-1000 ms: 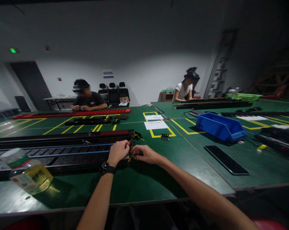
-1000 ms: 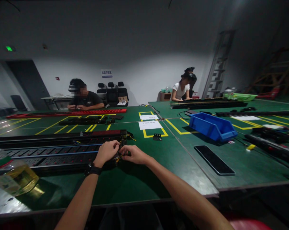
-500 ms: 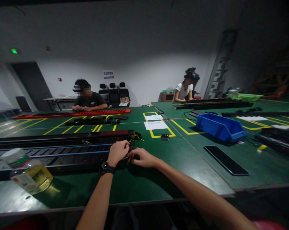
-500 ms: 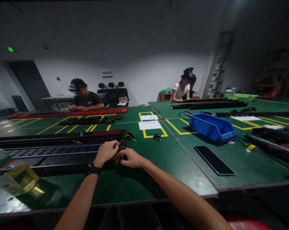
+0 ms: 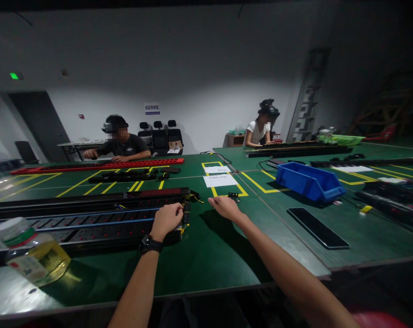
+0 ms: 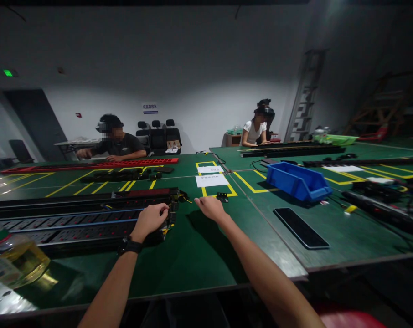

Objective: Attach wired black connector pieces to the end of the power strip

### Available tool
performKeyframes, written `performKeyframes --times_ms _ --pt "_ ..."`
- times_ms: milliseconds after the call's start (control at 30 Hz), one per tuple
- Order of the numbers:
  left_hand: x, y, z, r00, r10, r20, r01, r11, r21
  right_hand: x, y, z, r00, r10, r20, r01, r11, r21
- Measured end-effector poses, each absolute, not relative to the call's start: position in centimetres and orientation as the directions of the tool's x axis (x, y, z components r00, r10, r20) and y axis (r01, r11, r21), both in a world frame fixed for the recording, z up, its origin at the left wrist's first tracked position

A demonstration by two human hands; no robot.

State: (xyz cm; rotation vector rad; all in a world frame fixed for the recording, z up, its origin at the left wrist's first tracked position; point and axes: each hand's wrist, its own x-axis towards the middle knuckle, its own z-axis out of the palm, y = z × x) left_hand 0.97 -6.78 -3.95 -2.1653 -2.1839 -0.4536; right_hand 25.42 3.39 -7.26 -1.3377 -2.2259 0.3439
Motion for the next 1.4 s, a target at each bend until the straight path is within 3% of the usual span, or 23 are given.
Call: performKeyframes --times_ms 133,267,400,633,900,1100,1233,1400 --pt "1.1 -6.9 -3.8 0.001 0.974 0.227 0.984 -0.042 0.176 24.8 2.4 -7.2 -0.403 0.851 0.336 0.719 0.522 -0.459" --pt "1.1 -6.8 -3.9 0.026 0.973 0.227 0.986 -0.062 0.156 21.9 0.1 -7.7 -0.667 0.632 0.395 0.491 0.771 -0.406" --pt "0.9 -6.6 -4.1 0.024 0.973 0.230 0.988 -0.058 0.145 20.4 -1.0 -8.0 -0.756 0.537 0.375 0.412 0.835 -0.364" --pt "1.0 -6.8 -3.9 0.020 0.974 0.228 0.983 -0.061 0.172 22.1 0.7 -7.8 -0.578 0.691 0.434 0.572 0.723 -0.388" --pt "0.8 -6.7 -3.8 0.033 0.976 0.217 0.982 -0.073 0.176 26.4 6.4 -8.8 -0.103 0.868 0.486 0.566 0.453 -0.689" --pt "0.9 -6.5 -3.7 -0.019 0.979 0.202 0.975 -0.027 0.221 29.8 8.7 -8.7 0.179 0.912 0.368 0.523 0.229 -0.821" --pt "0.9 -6.5 -3.7 -0.054 0.977 0.208 0.969 0.001 0.245 30.9 9.3 -9.0 0.276 0.913 0.302 0.506 0.130 -0.853" --pt "0.8 -6.5 -3.8 -0.053 0.974 0.220 0.967 -0.005 0.254 31.4 9.6 -9.5 0.245 0.918 0.311 0.547 0.134 -0.826"
